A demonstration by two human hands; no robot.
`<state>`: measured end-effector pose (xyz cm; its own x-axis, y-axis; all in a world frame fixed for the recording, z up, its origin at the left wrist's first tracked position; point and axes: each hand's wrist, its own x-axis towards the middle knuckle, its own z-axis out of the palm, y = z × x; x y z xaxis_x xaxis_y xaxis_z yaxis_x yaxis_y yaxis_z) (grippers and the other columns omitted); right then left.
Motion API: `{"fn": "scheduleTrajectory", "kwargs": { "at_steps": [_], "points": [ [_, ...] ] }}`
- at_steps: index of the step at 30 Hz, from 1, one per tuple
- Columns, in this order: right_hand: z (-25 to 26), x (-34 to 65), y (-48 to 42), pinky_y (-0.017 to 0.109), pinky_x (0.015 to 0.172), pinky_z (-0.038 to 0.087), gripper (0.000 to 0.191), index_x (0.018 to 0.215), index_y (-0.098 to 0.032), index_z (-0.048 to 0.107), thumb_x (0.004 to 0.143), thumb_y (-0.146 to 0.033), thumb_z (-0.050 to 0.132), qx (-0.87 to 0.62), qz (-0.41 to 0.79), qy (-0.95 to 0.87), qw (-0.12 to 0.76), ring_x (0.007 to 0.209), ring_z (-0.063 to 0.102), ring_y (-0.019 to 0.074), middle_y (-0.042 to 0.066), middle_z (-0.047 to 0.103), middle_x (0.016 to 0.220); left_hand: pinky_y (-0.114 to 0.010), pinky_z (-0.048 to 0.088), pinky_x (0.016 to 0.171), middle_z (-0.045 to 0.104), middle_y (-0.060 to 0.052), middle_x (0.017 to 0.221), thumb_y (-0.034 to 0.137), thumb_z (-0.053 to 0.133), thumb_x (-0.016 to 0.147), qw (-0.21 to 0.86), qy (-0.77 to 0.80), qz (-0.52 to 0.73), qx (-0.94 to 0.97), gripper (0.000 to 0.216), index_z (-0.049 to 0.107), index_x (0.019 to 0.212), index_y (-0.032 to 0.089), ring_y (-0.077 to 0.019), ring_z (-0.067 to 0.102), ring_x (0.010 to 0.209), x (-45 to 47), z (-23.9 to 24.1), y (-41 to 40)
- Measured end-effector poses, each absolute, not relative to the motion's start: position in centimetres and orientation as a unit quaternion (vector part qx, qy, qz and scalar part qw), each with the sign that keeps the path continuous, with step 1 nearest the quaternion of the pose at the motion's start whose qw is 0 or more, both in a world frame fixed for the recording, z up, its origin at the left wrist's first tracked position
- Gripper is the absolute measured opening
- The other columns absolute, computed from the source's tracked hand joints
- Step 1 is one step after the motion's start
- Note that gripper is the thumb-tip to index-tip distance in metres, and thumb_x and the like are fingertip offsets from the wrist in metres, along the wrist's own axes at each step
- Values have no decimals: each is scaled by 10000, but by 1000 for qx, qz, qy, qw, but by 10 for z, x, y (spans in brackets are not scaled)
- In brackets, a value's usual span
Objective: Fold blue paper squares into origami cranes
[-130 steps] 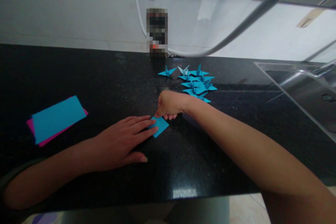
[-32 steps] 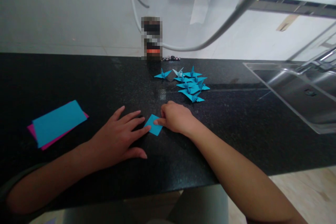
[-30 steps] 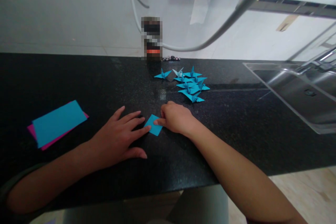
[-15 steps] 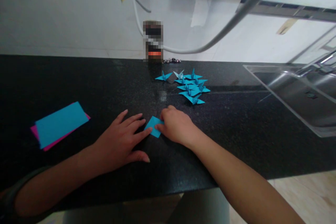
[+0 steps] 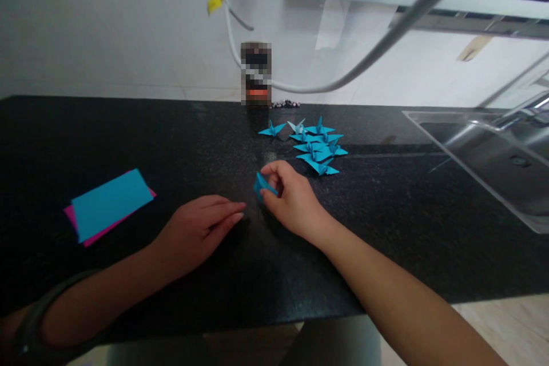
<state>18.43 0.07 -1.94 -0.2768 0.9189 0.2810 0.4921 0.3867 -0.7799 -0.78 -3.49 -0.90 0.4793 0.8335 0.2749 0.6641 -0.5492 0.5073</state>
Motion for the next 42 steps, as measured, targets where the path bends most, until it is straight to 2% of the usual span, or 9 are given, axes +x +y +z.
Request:
{"fn": "scheduleTrajectory", "kwargs": {
  "at_steps": [5, 8, 11, 13, 18, 23, 26, 33, 42],
  "points": [
    [-10, 178, -17, 202, 567, 414, 398, 1104, -199, 435, 736, -102, 553, -366, 278, -814, 354, 632, 474, 83, -26, 473, 758, -317, 490, 802, 689, -54, 989, 285, 538, 811, 545, 417, 294, 666, 317, 626, 1096, 178, -189, 632, 913, -3, -7, -34],
    [-6, 177, -23, 240, 654, 469, 557, 1228, -203, 370, 732, -171, 622, -313, 301, -840, 324, 725, 517, 107, 16, 515, 883, -310, 468, 820, 699, -48, 961, 311, 590, 783, 631, 401, 312, 587, 275, 666, 1005, 168, -194, 625, 918, -5, -9, -30],
    [-5, 179, -23, 295, 775, 479, 658, 1299, -200, 316, 732, -213, 650, -282, 311, -853, 310, 838, 538, 137, 48, 537, 983, -299, 469, 781, 697, -59, 943, 319, 623, 763, 658, 421, 330, 530, 272, 675, 972, 151, -179, 626, 855, -8, -11, -26],
    [-6, 179, -22, 297, 779, 480, 582, 1280, -198, 348, 761, -186, 609, -281, 306, -849, 326, 854, 538, 139, 50, 541, 980, -297, 473, 773, 691, -56, 952, 299, 621, 767, 688, 420, 337, 487, 257, 672, 976, 161, -164, 624, 842, -9, -11, -24],
    [-12, 175, -17, 248, 612, 479, 384, 1094, -184, 499, 730, -192, 620, -428, 285, -756, 406, 766, 527, 134, 51, 513, 924, -260, 496, 707, 684, -35, 865, 253, 631, 754, 739, 412, 349, 403, 190, 678, 911, 157, -128, 615, 773, -8, -11, -25],
    [-18, 171, -14, 203, 460, 393, 173, 812, -162, 564, 726, -300, 621, -466, 451, -668, 364, 511, 454, 77, -36, 490, 614, -243, 498, 670, 680, -32, 854, 280, 664, 733, 728, 424, 353, 407, 217, 667, 912, 156, -134, 620, 776, -8, -13, -24],
    [-19, 170, -13, 185, 407, 343, 172, 745, -159, 559, 725, -321, 613, -463, 493, -638, 368, 452, 418, 59, -53, 457, 556, -250, 493, 685, 679, -13, 816, 295, 676, 724, 702, 448, 377, 406, 212, 670, 888, 161, -124, 617, 748, -8, -13, -23],
    [-20, 171, -15, 186, 425, 358, 185, 826, -156, 610, 720, -307, 630, -441, 509, -635, 379, 462, 427, 60, -50, 474, 557, -316, 500, 741, 693, -24, 790, 259, 706, 688, 693, 452, 419, 373, 216, 671, 864, 140, -137, 624, 709, -7, -15, -22],
    [-23, 175, -14, 217, 535, 418, 267, 1022, -259, 675, 788, -179, 574, -384, 328, -755, 419, 632, 492, 100, -9, 494, 680, -290, 506, 705, 694, -22, 754, 277, 694, 705, 722, 427, 405, 363, 210, 665, 862, 140, -131, 638, 693, -8, -17, -22]
  ]
}}
